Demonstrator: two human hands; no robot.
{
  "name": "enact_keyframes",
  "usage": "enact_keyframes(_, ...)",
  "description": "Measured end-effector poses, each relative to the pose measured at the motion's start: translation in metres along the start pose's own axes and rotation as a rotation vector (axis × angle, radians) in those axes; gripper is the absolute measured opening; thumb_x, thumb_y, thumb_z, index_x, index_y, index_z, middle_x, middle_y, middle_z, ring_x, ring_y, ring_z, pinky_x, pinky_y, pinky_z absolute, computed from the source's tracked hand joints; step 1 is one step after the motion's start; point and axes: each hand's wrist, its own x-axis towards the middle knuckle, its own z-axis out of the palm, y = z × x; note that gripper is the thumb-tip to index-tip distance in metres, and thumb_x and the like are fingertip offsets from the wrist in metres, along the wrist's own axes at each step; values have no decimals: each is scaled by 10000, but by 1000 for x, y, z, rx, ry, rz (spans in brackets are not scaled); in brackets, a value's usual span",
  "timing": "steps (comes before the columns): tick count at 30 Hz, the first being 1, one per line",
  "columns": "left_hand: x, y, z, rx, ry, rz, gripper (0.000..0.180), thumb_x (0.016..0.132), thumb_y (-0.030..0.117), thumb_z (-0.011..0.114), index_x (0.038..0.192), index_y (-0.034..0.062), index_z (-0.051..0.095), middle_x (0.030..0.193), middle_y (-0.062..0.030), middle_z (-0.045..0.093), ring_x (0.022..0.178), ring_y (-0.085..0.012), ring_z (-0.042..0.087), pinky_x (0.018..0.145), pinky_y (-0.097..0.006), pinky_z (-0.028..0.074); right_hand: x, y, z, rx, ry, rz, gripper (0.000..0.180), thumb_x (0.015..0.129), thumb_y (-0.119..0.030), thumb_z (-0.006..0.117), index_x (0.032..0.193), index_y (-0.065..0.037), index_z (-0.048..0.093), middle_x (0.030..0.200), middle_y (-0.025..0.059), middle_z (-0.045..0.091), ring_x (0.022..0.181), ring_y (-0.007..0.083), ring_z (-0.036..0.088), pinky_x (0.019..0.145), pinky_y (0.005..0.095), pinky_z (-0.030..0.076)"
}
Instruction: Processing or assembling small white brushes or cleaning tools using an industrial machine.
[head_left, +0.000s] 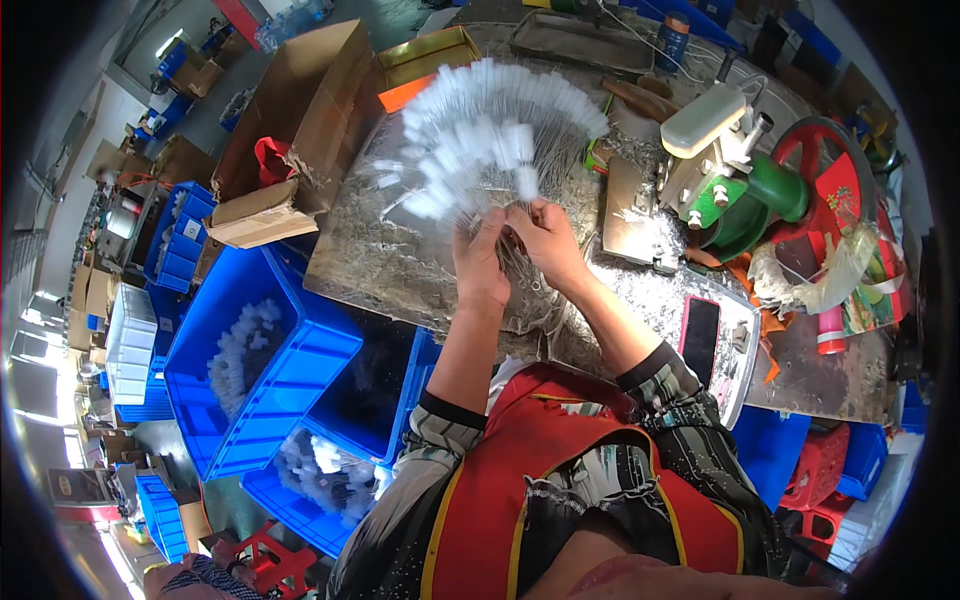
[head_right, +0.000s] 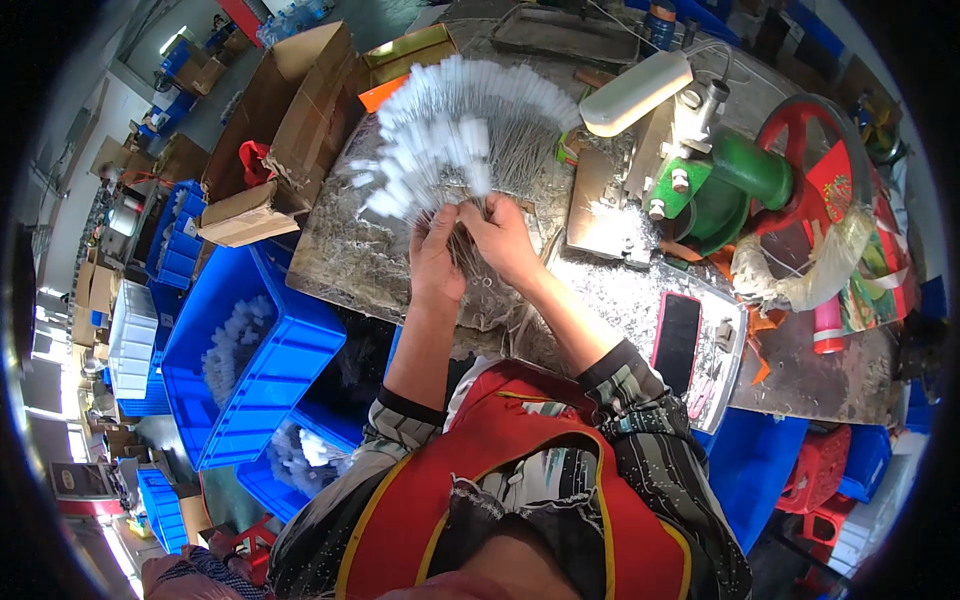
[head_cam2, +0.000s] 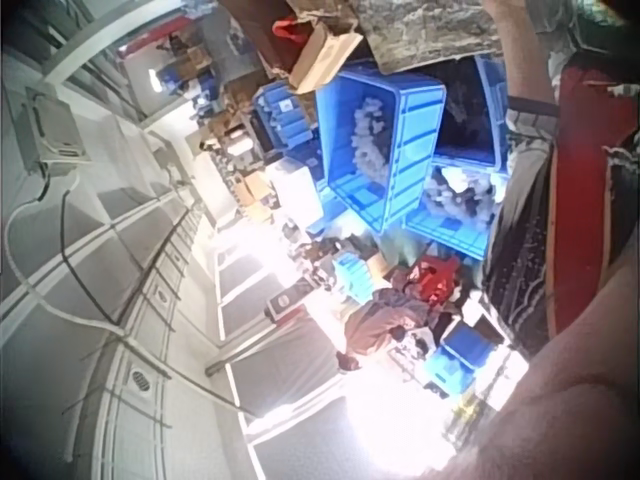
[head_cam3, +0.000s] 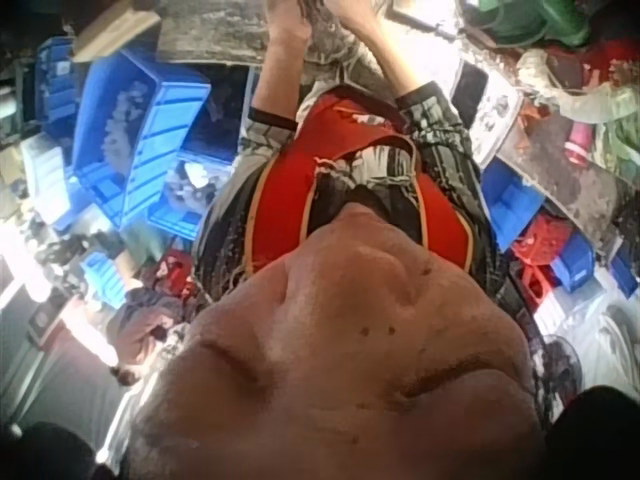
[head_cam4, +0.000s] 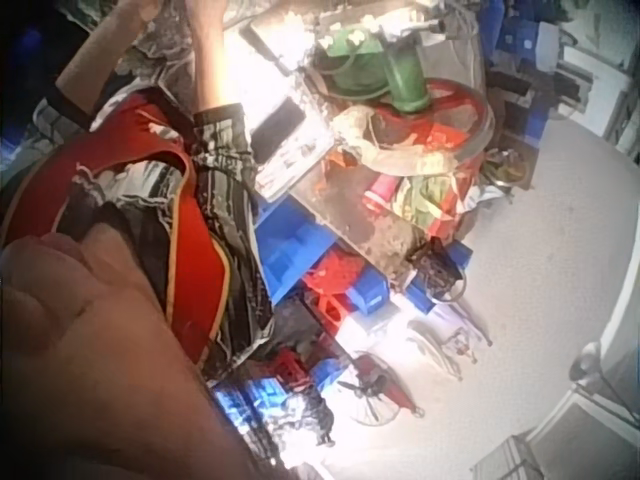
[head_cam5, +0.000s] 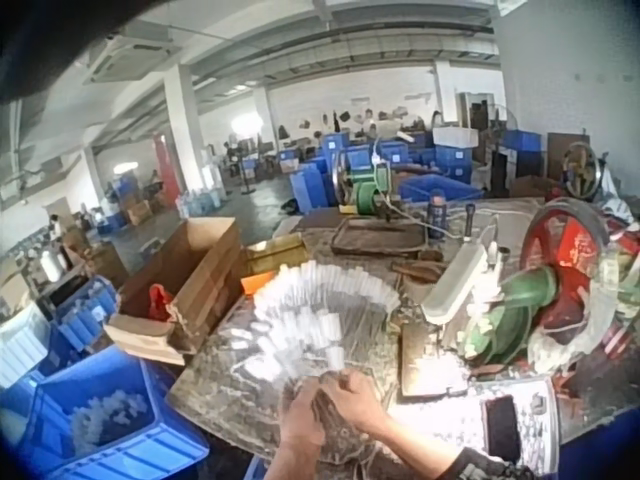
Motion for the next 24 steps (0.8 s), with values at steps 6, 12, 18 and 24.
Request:
enact_keyframes(6,0,26,-5,151,7,210,338,764,44,605,1050,71,428,832,-31,510,696,-134,518,636,-273,450,5,-21,-8,-207,127,-100,147,865,-151,485,807,-24,532,606,-29,454,532,48,404,470,199,315)
enact_keyframes(12,-7,49,2,121,-32,518,377,784,31,575,1100,81,377,853,-33,504,699,-140,515,637,-287,453,16,-31,-19,-20,291,-292,180,899,-164,437,847,-8,512,659,16,471,586,87,450,541,227,392)
enact_keyframes(18,9,0,-17,409,-131,515,329,804,23,549,1086,68,386,821,-26,508,663,-121,505,635,-278,458,8,2,-32,-79,219,-408,182,899,-153,431,803,-11,492,747,23,489,706,111,489,656,269,435)
enact_keyframes(24,18,-27,-50,427,22,344,309,795,19,546,1078,19,422,763,-22,496,567,-90,456,534,-225,391,-8,-2,-24,85,208,-263,180,900,-148,420,841,3,498,729,29,483,660,103,469,602,251,433)
